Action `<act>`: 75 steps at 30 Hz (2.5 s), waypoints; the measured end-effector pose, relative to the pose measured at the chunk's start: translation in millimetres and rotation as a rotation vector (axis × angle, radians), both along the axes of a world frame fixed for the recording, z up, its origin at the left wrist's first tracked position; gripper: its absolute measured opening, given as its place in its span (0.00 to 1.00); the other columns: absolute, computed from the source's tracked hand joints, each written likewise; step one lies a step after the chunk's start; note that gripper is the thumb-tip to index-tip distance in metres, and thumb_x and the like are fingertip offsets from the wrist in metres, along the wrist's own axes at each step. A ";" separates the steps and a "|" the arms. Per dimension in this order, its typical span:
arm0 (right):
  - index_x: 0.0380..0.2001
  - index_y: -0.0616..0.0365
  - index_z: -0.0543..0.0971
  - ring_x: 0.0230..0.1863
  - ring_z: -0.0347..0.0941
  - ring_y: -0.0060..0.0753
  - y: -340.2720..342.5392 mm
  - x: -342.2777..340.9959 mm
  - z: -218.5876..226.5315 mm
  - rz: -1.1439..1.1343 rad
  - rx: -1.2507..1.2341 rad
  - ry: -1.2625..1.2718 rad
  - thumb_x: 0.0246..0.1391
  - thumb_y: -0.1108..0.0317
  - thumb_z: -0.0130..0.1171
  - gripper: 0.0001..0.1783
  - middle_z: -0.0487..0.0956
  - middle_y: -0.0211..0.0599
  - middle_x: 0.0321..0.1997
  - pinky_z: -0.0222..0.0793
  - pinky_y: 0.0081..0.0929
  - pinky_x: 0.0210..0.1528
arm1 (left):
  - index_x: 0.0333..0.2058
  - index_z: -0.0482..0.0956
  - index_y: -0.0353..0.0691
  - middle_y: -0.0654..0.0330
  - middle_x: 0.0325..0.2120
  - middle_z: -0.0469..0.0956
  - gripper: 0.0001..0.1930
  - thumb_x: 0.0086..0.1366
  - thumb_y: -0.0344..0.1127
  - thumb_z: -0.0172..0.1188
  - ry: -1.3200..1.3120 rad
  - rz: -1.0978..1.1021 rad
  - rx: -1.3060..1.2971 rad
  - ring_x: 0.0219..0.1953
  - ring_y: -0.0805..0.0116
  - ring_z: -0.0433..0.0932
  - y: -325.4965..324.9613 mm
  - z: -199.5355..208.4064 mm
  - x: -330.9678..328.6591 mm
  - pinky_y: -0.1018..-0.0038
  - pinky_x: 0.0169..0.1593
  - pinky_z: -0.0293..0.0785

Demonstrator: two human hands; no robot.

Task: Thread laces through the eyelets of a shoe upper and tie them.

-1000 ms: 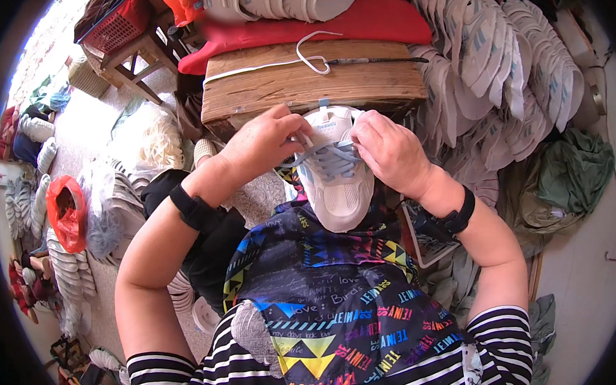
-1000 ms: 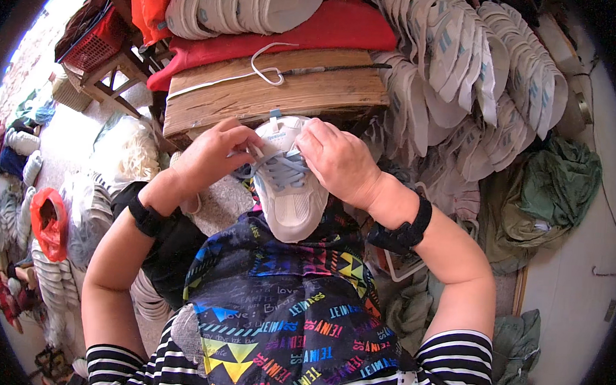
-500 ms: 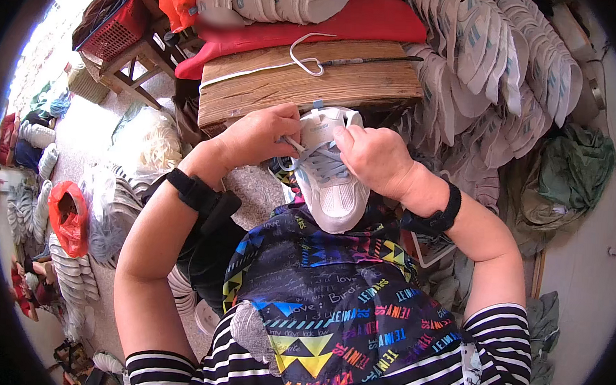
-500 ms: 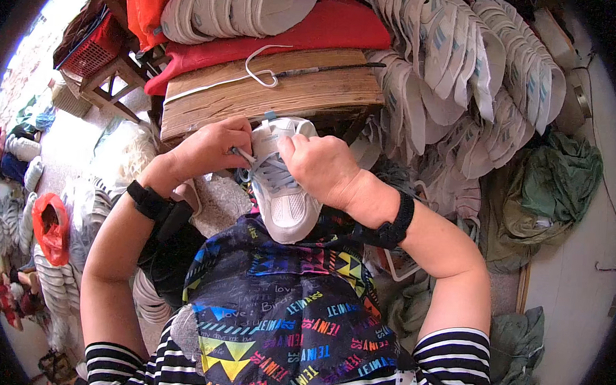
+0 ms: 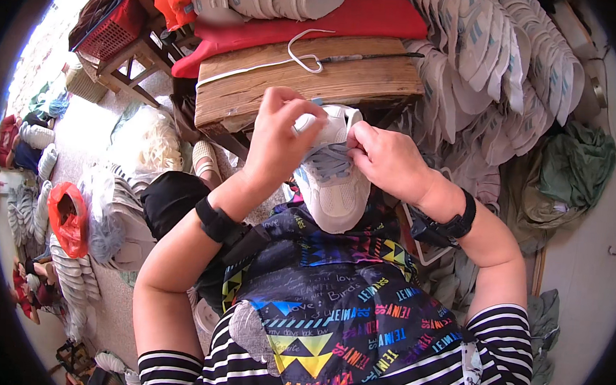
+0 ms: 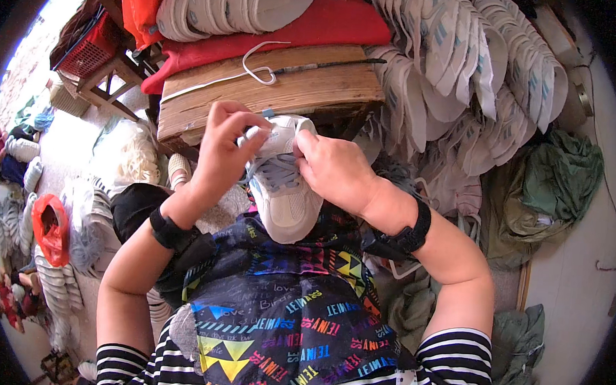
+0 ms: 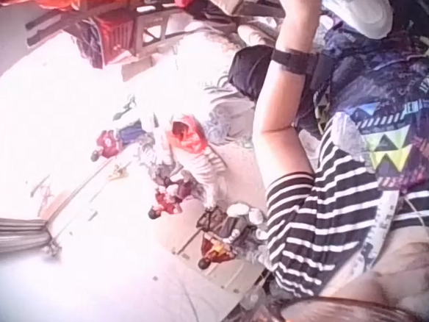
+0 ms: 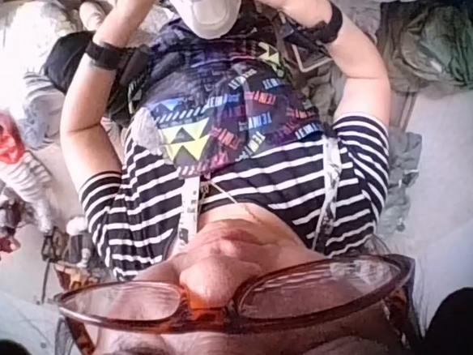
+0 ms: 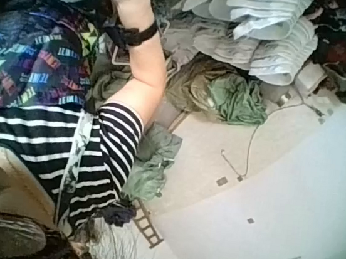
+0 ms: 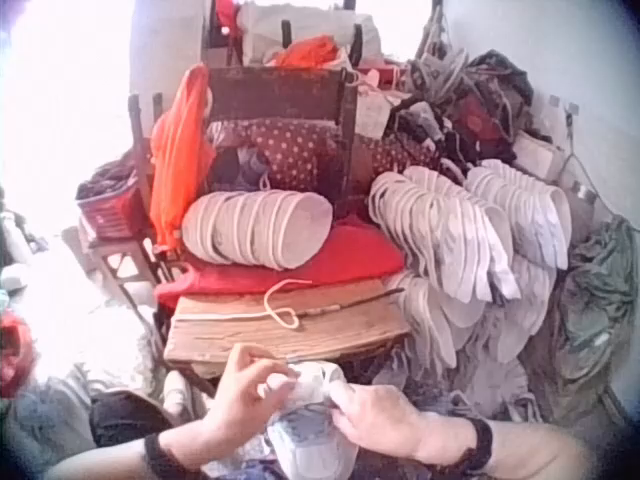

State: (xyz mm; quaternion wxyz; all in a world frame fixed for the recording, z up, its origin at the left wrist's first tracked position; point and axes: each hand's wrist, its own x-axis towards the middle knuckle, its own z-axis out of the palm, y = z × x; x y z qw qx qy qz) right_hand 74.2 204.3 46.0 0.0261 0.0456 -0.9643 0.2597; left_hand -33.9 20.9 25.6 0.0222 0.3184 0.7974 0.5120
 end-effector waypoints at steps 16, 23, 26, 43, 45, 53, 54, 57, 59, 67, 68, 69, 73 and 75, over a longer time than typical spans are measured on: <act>0.40 0.55 0.76 0.39 0.75 0.45 2.6 -0.5 6.4 -0.046 -0.017 0.238 0.50 0.75 0.59 0.12 0.72 0.38 0.39 0.73 0.37 0.39 | 0.31 0.77 0.38 0.58 0.38 0.70 0.06 0.55 0.31 0.63 0.529 -0.084 -0.330 0.45 0.56 0.69 -28.1 -0.9 -5.6 0.63 0.47 0.67; 0.47 0.53 0.77 0.48 0.72 0.45 20.7 -17.8 9.7 0.185 0.088 0.182 0.46 0.76 0.62 0.21 0.68 0.39 0.48 0.71 0.36 0.49 | 0.33 0.77 0.37 0.64 0.25 0.72 0.04 0.65 0.32 0.60 -0.335 -0.150 -0.144 0.29 0.71 0.72 -32.4 -15.0 2.6 0.78 0.34 0.68; 0.45 0.52 0.77 0.46 0.74 0.44 29.9 -27.7 17.7 0.297 0.044 0.056 0.45 0.78 0.62 0.20 0.69 0.38 0.48 0.72 0.36 0.48 | 0.35 0.77 0.40 0.70 0.25 0.71 0.05 0.68 0.35 0.58 -0.902 -0.212 0.066 0.25 0.80 0.67 -43.8 -17.4 -8.8 0.82 0.31 0.63; 0.28 0.55 0.80 0.44 0.70 0.41 40.0 -73.0 24.1 0.424 0.049 -0.340 0.46 0.60 0.68 0.11 0.69 0.39 0.39 0.67 0.35 0.44 | 0.32 0.79 0.37 0.60 0.18 0.77 0.08 0.57 0.35 0.65 -0.194 -0.260 -0.673 0.21 0.66 0.75 -58.6 -8.5 -19.7 0.71 0.28 0.72; 0.27 0.56 0.80 0.45 0.69 0.39 45.0 -74.3 14.9 0.390 -0.075 -0.402 0.46 0.58 0.68 0.13 0.69 0.39 0.39 0.66 0.32 0.46 | 0.31 0.78 0.37 0.56 0.23 0.78 0.10 0.55 0.36 0.67 -0.137 -0.227 -0.743 0.27 0.57 0.77 -56.1 2.1 -17.2 0.65 0.33 0.73; 0.25 0.60 0.81 0.37 0.69 0.28 12.3 -70.1 3.5 0.015 -0.275 -0.083 0.49 0.64 0.67 0.10 0.69 0.33 0.36 0.67 0.25 0.40 | 0.44 0.77 0.36 0.65 0.31 0.77 0.12 0.65 0.35 0.62 -0.191 -0.114 0.016 0.34 0.76 0.75 -25.1 -1.2 -11.7 0.77 0.38 0.72; 0.26 0.60 0.81 0.37 0.71 0.31 2.4 -74.4 15.3 -0.002 -0.394 0.049 0.50 0.65 0.65 0.09 0.70 0.36 0.36 0.68 0.27 0.40 | 0.45 0.77 0.32 0.69 0.33 0.77 0.12 0.69 0.35 0.58 -0.418 -0.187 0.125 0.35 0.83 0.71 -17.5 -0.8 -7.2 0.82 0.39 0.70; 0.28 0.61 0.82 0.36 0.73 0.33 -22.6 -81.3 47.2 0.023 -0.541 0.200 0.52 0.67 0.62 0.08 0.73 0.39 0.34 0.70 0.28 0.39 | 0.43 0.81 0.37 0.71 0.30 0.76 0.12 0.70 0.39 0.56 -0.774 -0.362 0.323 0.28 0.84 0.67 -4.0 15.7 -2.1 0.84 0.32 0.66; 0.30 0.60 0.82 0.34 0.74 0.32 -30.0 -78.4 56.7 0.061 -0.569 0.217 0.54 0.68 0.61 0.07 0.73 0.38 0.33 0.70 0.27 0.37 | 0.43 0.81 0.38 0.71 0.30 0.77 0.13 0.71 0.40 0.55 -0.746 -0.304 0.340 0.28 0.84 0.67 -6.2 14.2 -10.5 0.85 0.32 0.65; 0.33 0.54 0.81 0.35 0.78 0.49 -31.3 -58.8 11.2 0.181 0.099 0.061 0.51 0.67 0.55 0.08 0.80 0.45 0.31 0.74 0.42 0.38 | 0.41 0.82 0.36 0.73 0.22 0.67 0.16 0.72 0.42 0.51 -0.688 0.113 0.673 0.25 0.85 0.61 -33.7 19.7 -37.0 0.85 0.30 0.58; 0.34 0.54 0.80 0.35 0.79 0.48 -32.6 -58.4 3.0 0.195 0.145 0.094 0.51 0.68 0.54 0.08 0.80 0.43 0.31 0.74 0.41 0.38 | 0.41 0.82 0.36 0.73 0.22 0.67 0.16 0.72 0.42 0.51 -0.687 0.117 0.675 0.25 0.85 0.61 -35.3 19.2 -33.7 0.85 0.30 0.58; 0.34 0.54 0.80 0.35 0.79 0.46 -33.0 -57.8 -1.7 0.208 0.191 0.128 0.51 0.68 0.53 0.08 0.79 0.42 0.30 0.74 0.41 0.37 | 0.41 0.82 0.36 0.73 0.23 0.67 0.16 0.72 0.42 0.51 -0.703 0.097 0.655 0.26 0.84 0.61 -37.1 18.2 -29.4 0.84 0.32 0.59; 0.34 0.55 0.78 0.33 0.79 0.42 -30.1 -53.0 -0.1 0.330 0.349 0.246 0.51 0.69 0.52 0.09 0.78 0.38 0.29 0.75 0.36 0.35 | 0.39 0.81 0.34 0.70 0.25 0.71 0.17 0.73 0.43 0.50 -0.820 0.101 0.696 0.27 0.82 0.63 -48.2 3.8 -31.6 0.82 0.36 0.62; 0.34 0.57 0.77 0.31 0.78 0.39 -21.8 -48.1 2.2 0.357 0.375 0.396 0.51 0.69 0.52 0.08 0.77 0.36 0.28 0.74 0.34 0.33 | 0.37 0.80 0.34 0.65 0.28 0.75 0.16 0.72 0.42 0.51 -0.860 0.077 0.762 0.30 0.79 0.68 -56.6 -0.1 -31.0 0.79 0.40 0.65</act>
